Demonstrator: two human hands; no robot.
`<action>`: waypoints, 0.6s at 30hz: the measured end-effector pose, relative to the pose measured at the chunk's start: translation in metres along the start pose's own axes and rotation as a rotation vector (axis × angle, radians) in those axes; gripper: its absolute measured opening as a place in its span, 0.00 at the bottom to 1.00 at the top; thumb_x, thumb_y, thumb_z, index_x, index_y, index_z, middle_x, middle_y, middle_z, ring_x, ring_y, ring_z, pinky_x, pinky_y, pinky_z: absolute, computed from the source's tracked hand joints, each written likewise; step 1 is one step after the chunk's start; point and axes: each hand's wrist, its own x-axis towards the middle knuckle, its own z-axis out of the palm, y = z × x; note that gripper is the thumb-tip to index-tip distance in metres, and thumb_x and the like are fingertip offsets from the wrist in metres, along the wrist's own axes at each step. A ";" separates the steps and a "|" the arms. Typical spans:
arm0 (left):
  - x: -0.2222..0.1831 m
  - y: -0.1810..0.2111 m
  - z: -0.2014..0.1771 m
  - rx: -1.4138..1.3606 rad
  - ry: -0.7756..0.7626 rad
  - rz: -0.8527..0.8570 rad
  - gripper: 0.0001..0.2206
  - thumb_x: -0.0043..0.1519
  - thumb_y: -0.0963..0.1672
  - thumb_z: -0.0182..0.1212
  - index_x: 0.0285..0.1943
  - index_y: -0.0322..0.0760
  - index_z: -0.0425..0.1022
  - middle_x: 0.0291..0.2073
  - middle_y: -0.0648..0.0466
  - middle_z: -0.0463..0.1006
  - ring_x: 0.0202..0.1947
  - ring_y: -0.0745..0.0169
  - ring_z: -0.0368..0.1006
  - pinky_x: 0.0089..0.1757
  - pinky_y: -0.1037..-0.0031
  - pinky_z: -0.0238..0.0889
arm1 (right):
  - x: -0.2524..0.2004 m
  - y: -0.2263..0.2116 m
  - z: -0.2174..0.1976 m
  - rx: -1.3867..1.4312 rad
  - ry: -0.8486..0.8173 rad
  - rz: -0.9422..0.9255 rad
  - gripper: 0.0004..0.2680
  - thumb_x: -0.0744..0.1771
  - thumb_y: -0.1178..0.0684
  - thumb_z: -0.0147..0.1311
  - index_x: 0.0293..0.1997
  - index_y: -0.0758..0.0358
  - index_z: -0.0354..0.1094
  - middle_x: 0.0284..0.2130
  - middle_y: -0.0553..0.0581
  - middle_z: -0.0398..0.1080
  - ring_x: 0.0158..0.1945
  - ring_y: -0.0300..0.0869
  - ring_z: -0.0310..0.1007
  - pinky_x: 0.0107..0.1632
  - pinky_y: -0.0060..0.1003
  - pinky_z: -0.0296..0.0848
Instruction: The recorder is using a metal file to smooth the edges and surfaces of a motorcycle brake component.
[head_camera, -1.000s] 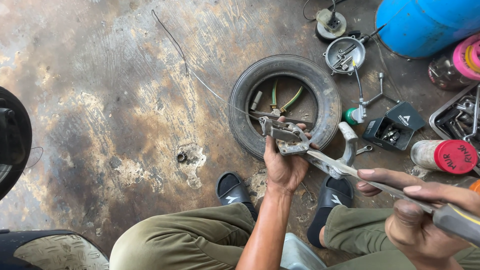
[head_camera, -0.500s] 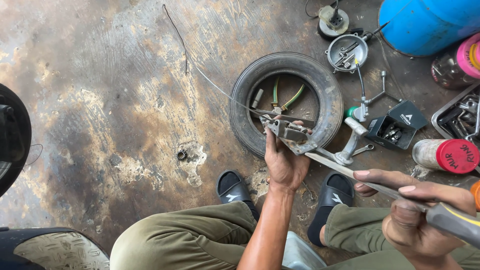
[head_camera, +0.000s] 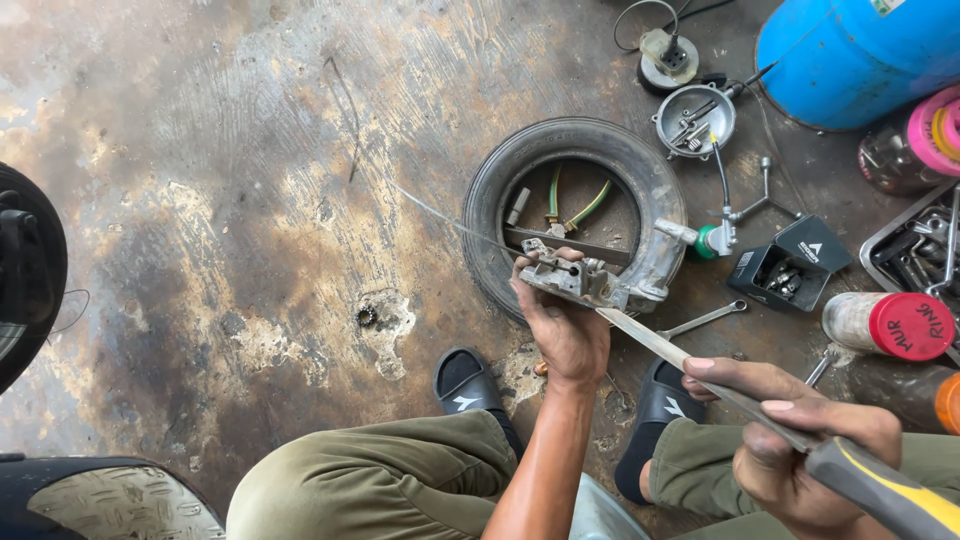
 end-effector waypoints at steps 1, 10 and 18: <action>0.000 0.000 0.001 -0.002 -0.003 0.000 0.10 0.73 0.54 0.47 0.57 0.55 0.65 0.48 0.54 0.77 0.46 0.66 0.73 0.49 0.69 0.66 | 0.001 0.002 0.003 -0.002 0.000 -0.003 0.16 0.64 0.68 0.44 0.53 0.54 0.52 0.57 0.72 0.71 0.52 0.49 0.86 0.49 0.33 0.91; 0.000 -0.001 -0.006 0.040 -0.039 0.065 0.19 0.71 0.51 0.40 0.62 0.41 0.68 0.45 0.51 0.76 0.49 0.61 0.73 0.52 0.65 0.64 | 0.008 0.004 0.018 0.003 0.014 -0.017 0.13 0.66 0.61 0.50 0.51 0.53 0.52 0.55 0.72 0.72 0.50 0.49 0.85 0.48 0.33 0.89; 0.002 -0.001 -0.003 0.097 -0.087 0.120 0.14 0.71 0.53 0.46 0.49 0.42 0.65 0.40 0.52 0.72 0.46 0.61 0.71 0.51 0.66 0.63 | 0.021 -0.014 0.027 -0.001 0.050 0.130 0.12 0.66 0.49 0.53 0.51 0.62 0.64 0.50 0.66 0.77 0.41 0.42 0.84 0.45 0.32 0.86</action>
